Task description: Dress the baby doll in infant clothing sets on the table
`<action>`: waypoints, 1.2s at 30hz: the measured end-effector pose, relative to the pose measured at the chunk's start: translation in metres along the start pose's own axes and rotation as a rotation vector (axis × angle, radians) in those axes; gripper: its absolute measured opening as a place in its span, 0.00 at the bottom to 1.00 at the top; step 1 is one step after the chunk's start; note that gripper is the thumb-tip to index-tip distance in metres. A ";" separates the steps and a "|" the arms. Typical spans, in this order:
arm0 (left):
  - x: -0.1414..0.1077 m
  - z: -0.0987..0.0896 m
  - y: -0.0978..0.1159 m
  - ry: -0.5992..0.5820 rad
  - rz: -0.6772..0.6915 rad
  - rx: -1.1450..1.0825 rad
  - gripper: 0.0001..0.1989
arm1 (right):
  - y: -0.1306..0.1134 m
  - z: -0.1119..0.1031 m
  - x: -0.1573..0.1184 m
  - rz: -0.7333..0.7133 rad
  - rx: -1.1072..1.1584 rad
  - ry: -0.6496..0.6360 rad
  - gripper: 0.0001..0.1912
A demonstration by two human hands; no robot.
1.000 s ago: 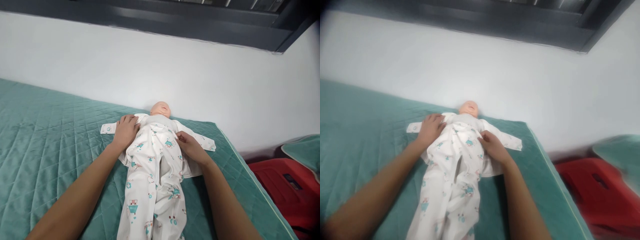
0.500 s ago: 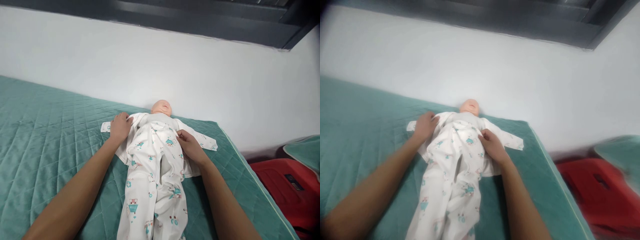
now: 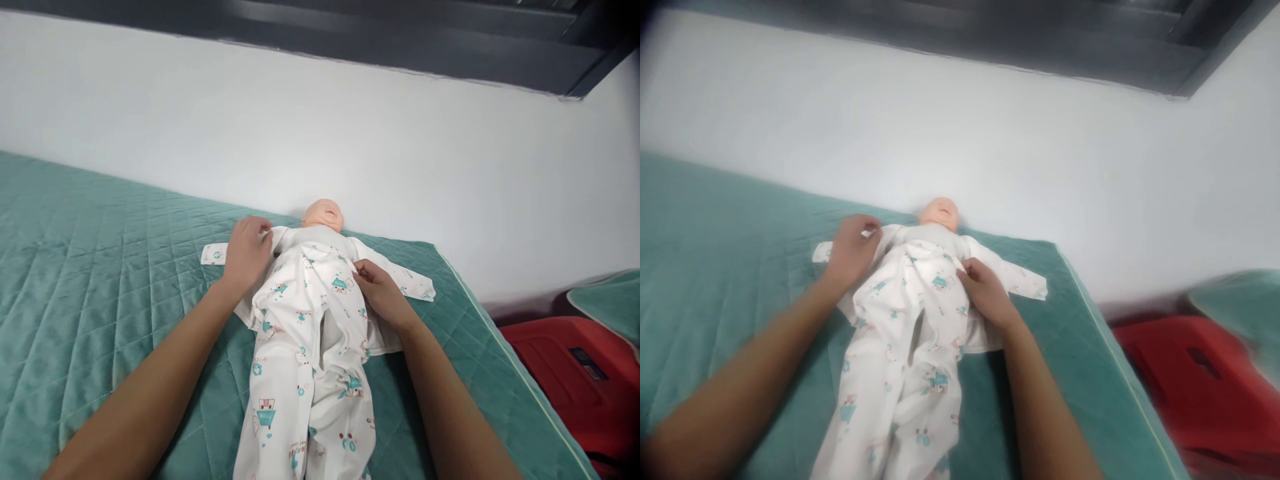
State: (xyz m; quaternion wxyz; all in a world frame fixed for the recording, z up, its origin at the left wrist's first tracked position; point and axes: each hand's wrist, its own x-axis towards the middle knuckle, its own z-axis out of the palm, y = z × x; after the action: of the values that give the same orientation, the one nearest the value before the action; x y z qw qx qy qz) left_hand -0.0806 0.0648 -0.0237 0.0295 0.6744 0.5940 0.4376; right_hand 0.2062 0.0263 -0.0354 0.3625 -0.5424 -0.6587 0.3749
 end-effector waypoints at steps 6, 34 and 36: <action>-0.002 -0.017 0.028 -0.437 -0.107 -0.254 0.07 | 0.000 0.000 -0.001 -0.005 -0.003 0.002 0.15; -0.007 -0.030 -0.007 -0.934 -0.263 -0.688 0.13 | -0.001 -0.005 0.005 0.079 -0.224 0.176 0.08; -0.007 -0.030 -0.008 -0.963 -0.276 -0.726 0.13 | 0.000 -0.008 0.004 0.074 -0.170 0.129 0.08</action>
State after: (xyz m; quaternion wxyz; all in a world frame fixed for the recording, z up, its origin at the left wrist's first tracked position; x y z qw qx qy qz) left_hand -0.1051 0.0475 -0.0135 0.5782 0.6602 0.4089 0.2505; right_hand 0.2128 0.0316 -0.0314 0.3428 -0.6181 -0.6429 0.2951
